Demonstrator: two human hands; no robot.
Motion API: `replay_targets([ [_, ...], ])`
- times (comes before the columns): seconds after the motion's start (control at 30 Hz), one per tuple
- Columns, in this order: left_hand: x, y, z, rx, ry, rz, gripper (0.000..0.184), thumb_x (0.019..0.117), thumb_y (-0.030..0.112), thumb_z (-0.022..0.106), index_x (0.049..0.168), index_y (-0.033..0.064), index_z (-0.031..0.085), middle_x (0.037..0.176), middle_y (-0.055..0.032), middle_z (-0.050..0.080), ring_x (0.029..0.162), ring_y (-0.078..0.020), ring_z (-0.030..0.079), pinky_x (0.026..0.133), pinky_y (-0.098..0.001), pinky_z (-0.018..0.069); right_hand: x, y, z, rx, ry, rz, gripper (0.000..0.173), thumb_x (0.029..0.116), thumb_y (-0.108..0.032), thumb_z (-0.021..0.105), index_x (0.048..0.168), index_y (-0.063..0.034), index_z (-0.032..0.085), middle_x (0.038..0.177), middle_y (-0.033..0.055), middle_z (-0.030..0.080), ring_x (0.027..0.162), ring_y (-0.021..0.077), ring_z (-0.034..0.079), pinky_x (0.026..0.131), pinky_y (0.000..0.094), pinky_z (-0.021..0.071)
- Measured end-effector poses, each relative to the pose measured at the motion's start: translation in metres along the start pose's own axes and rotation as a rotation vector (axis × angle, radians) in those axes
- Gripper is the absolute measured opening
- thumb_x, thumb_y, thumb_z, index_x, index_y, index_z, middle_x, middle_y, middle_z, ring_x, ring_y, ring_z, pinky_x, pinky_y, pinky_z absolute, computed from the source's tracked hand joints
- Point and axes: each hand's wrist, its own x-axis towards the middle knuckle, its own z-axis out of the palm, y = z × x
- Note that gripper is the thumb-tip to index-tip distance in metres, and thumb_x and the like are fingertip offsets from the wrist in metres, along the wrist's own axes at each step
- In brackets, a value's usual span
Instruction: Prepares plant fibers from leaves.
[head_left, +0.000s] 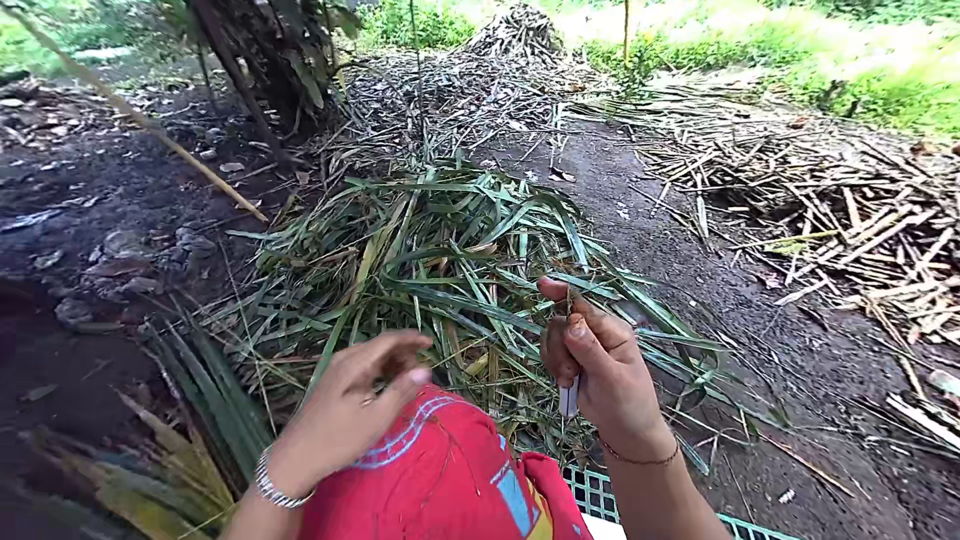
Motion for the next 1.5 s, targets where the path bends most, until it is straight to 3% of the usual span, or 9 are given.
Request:
replay_targets([
  [0.2,0.046,0.054,0.033,-0.026,0.162,0.216,0.019,0.0994,0.021,0.062,0.089,0.009,0.072,0.077,0.0078,0.065,0.069,0.0051,0.059,0.063,-0.0109,0.0508,-0.004,-0.008,0.007,-0.033,-0.068,-0.05,0.038,0.1058,-0.034,0.053,0.137,-0.0147,0.063,0.067,-0.0169,0.054,0.058,-0.0077,0.048,0.056,0.011,0.0429],
  [0.47,0.033,0.029,0.032,0.27,0.326,0.327,0.028,0.1046,0.027,0.055,0.088,0.0083,0.069,0.081,0.0008,0.068,0.079,-0.0052,0.061,0.079,-0.0254,0.0455,0.012,-0.038,-0.06,-0.181,0.139,-0.073,0.039,0.103,-0.046,0.054,0.132,-0.0231,0.065,0.057,-0.0173,0.051,0.049,-0.005,0.046,0.052,0.0145,0.0436],
  [0.67,0.028,0.002,0.018,0.302,0.427,0.225,0.031,0.103,0.027,0.056,0.088,0.0037,0.07,0.079,-0.0027,0.066,0.075,-0.005,0.06,0.074,-0.0209,0.0476,0.029,-0.065,-0.146,-0.048,0.628,-0.163,0.043,0.1133,-0.031,0.018,0.127,-0.0253,0.058,0.053,-0.0148,0.047,0.042,-0.0005,0.045,0.045,0.0166,0.0434],
  [0.73,0.028,-0.002,0.018,0.29,0.44,0.2,0.032,0.1025,0.028,0.056,0.088,0.0036,0.071,0.078,-0.0027,0.067,0.075,-0.0035,0.061,0.074,-0.0192,0.048,0.024,-0.053,-0.135,-0.093,0.541,-0.108,0.04,0.1124,-0.034,0.02,0.13,-0.0284,0.056,0.053,-0.0166,0.049,0.044,-0.0019,0.047,0.047,0.017,0.0459],
  [0.87,0.027,-0.005,0.024,0.274,0.426,0.198,0.033,0.1028,0.029,0.056,0.087,0.0041,0.071,0.078,-0.0034,0.069,0.076,-0.0028,0.062,0.075,-0.0177,0.0477,0.008,-0.01,-0.065,-0.046,0.115,0.106,0.054,0.0996,-0.052,0.056,0.144,-0.0209,0.053,0.058,-0.0185,0.051,0.049,-0.0053,0.046,0.051,0.0146,0.0427],
  [1.03,0.022,-0.005,0.028,0.294,0.395,0.223,0.032,0.1026,0.029,0.056,0.088,0.0048,0.071,0.08,-0.0044,0.071,0.078,-0.0056,0.063,0.078,-0.0204,0.0469,0.015,0.004,0.007,0.149,-0.157,0.278,0.048,0.1039,-0.024,0.047,0.148,-0.0051,0.045,0.061,-0.0174,0.048,0.052,-0.0058,0.046,0.053,0.0129,0.0426],
  [1.17,0.018,-0.002,0.025,0.286,0.384,0.249,0.032,0.1037,0.03,0.055,0.088,0.006,0.07,0.08,-0.0035,0.07,0.08,-0.0055,0.062,0.081,-0.0214,0.0447,0.028,0.001,0.003,0.156,-0.135,0.287,0.036,0.1043,-0.019,0.042,0.131,-0.0084,0.064,0.058,-0.0153,0.049,0.05,-0.0055,0.046,0.051,0.0126,0.042],
  [1.37,0.016,0.004,0.031,0.337,0.356,0.299,0.029,0.1046,0.028,0.054,0.089,0.0098,0.069,0.081,-0.0021,0.07,0.079,-0.0097,0.063,0.082,-0.0266,0.0454,0.031,-0.012,-0.063,0.07,0.023,0.136,0.043,0.1014,-0.048,0.055,0.132,-0.021,0.065,0.055,-0.0167,0.05,0.047,-0.0047,0.046,0.051,0.0141,0.0437],
  [1.5,0.015,-0.004,0.02,0.412,0.451,0.291,0.03,0.1046,0.029,0.054,0.089,0.0079,0.07,0.08,-0.0047,0.07,0.079,-0.0121,0.064,0.082,-0.0273,0.0456,0.029,-0.018,-0.098,0.223,0.253,0.009,0.042,0.1106,-0.038,0.029,0.13,-0.0217,0.063,0.056,-0.0141,0.053,0.045,-0.001,0.048,0.05,0.0165,0.0468],
])
